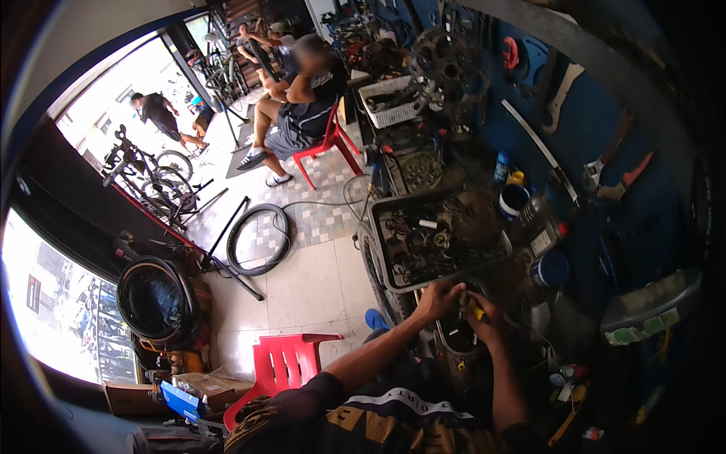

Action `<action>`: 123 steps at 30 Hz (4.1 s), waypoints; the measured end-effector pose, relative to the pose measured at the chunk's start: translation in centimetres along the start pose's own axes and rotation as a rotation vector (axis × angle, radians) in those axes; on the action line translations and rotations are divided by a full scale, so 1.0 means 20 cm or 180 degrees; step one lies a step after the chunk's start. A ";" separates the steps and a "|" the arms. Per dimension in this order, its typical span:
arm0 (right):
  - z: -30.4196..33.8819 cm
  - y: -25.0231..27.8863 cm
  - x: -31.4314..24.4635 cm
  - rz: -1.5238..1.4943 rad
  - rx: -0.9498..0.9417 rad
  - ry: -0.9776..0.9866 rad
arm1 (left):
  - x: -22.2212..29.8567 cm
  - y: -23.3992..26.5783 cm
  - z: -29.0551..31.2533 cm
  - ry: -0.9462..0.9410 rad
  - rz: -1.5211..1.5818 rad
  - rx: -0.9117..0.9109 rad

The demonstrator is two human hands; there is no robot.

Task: The person scrubs a small mechanical part with a brush and solvent in a workshop. They repeatedly dip the part into a container and scrub it with a yellow-handled brush while another person works nearby.

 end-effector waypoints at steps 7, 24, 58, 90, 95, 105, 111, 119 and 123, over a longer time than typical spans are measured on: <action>-0.06 0.06 -0.06 0.0393 0.0376 -0.0218 | -0.10 -0.06 -0.01 -0.0274 0.0224 0.0103; -0.06 0.05 -0.10 -0.0275 0.1094 -0.0512 | 0.07 0.03 0.04 -0.0318 0.0293 0.0045; -0.06 0.09 -0.23 -0.0334 0.0778 0.0069 | 0.01 0.04 0.03 0.0312 0.1802 -0.0265; -0.06 0.08 -0.26 0.0010 0.0342 0.0316 | 0.05 0.03 0.03 -0.0079 0.1453 -0.0709; -0.05 0.07 -0.32 -0.0137 -0.0151 0.0734 | 0.04 0.03 0.03 -0.0025 0.0909 -0.0397; -0.04 0.13 -0.31 -0.0054 -0.0030 0.0684 | 0.02 0.02 0.02 0.0015 0.1133 -0.0487; -0.02 0.13 -0.28 -0.0299 -0.0436 0.0761 | 0.03 0.03 0.03 0.0093 0.1295 -0.0671; -0.04 0.10 -0.06 0.1106 -0.0663 0.0461 | 0.06 0.03 0.06 0.0382 0.1991 -0.0998; -0.07 0.16 -0.06 -0.0250 0.0411 -0.0356 | 0.06 0.06 0.08 0.0169 0.1800 -0.0824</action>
Point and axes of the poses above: each hand's wrist, its own z-axis away from the middle knuckle, its own y-axis out of the back of the hand, x = y × z, the point moved 5 cm from there along -z, towards the middle knuckle, and after that the axes turned 14 degrees about -z, right-handed, at the moved point
